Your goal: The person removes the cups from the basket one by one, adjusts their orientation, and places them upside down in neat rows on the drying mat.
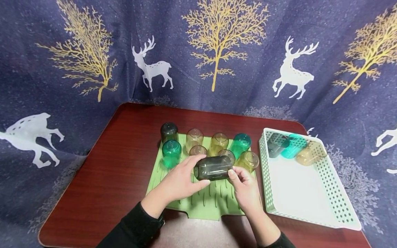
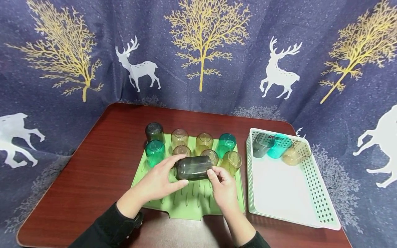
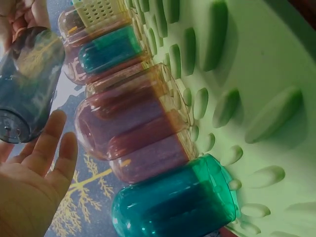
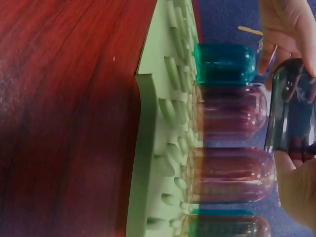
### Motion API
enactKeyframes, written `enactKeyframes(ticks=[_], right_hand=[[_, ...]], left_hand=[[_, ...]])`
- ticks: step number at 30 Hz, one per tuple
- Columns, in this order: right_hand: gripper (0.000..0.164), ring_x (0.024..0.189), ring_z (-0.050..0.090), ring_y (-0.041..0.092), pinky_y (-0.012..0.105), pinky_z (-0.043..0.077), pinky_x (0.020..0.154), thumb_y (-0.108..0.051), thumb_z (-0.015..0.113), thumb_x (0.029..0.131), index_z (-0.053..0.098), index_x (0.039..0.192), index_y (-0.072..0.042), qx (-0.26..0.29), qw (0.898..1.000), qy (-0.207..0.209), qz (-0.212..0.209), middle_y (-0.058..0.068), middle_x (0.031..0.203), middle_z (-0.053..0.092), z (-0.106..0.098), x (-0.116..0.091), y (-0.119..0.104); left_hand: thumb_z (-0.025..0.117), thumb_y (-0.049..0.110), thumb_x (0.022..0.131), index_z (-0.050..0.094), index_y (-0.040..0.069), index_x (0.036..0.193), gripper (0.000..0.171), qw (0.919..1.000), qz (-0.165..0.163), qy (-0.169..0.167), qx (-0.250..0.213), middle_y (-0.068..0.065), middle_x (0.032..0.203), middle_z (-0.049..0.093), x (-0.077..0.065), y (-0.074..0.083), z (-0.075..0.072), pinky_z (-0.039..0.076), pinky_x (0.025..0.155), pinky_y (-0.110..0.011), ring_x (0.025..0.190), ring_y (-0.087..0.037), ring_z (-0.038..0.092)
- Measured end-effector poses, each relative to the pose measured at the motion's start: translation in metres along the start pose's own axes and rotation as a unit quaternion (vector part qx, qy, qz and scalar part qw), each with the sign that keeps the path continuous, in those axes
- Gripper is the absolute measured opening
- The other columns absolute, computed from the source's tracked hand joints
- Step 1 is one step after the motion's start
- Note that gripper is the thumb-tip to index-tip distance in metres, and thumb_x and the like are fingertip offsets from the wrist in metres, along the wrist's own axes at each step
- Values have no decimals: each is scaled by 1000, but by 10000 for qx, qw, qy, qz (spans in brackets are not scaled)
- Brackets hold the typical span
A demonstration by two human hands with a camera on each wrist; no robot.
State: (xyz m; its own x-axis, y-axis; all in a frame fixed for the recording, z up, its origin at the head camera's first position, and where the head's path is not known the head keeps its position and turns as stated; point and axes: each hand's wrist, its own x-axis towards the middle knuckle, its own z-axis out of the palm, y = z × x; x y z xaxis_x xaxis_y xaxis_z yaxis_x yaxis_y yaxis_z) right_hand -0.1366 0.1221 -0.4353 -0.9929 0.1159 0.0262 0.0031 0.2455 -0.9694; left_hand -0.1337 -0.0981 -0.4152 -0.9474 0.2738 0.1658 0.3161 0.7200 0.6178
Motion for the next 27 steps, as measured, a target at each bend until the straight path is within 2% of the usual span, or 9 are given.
enactKeyframes(ticks=[5,10,13,18,21,27], right_hand=[[21,80,63,1,17,50,75,-27,62,90,67,98,-9,-352,9992,-66,-161,6,89,71,-7,5,-1],[22,83,63,0,15,49,76,-27,60,91,67,96,-7,-478,9980,120,-408,11,93,71,-22,13,-6],[23,83,62,-2,13,48,75,-27,58,92,66,96,-6,-586,9965,330,-504,5,91,71,-32,18,-10],[26,81,63,-4,10,47,76,-29,56,93,65,97,-5,-509,9948,644,-596,-14,80,69,-48,26,-12],[27,79,64,-3,11,47,74,-28,56,93,66,98,-4,-386,9937,780,-709,-18,78,68,-53,29,-12],[26,75,64,-6,10,49,71,-26,55,94,65,98,-2,-292,9927,919,-724,-24,74,65,-58,32,-14]], left_hand=[[69,51,75,41,37,134,66,9999,-32,111,-117,12,131,46,1,-4,-5,48,86,-36,106,-10,55],[69,52,73,45,39,131,64,9996,-121,-25,246,12,123,47,1,-9,-14,48,84,-34,102,-9,53],[69,55,72,47,40,130,63,9980,-107,-168,608,12,116,49,1,-11,-19,47,83,-33,101,-8,53],[70,55,70,51,37,127,63,9918,-93,-396,1215,10,112,53,-1,-11,-26,46,88,-36,101,-12,54],[71,54,68,53,33,124,63,9861,-135,-558,1560,6,111,55,-2,-11,-29,45,91,-40,100,-16,56],[74,50,64,57,31,115,57,9732,-444,-956,2044,5,102,56,-5,-10,-33,44,86,-39,95,-19,56]])
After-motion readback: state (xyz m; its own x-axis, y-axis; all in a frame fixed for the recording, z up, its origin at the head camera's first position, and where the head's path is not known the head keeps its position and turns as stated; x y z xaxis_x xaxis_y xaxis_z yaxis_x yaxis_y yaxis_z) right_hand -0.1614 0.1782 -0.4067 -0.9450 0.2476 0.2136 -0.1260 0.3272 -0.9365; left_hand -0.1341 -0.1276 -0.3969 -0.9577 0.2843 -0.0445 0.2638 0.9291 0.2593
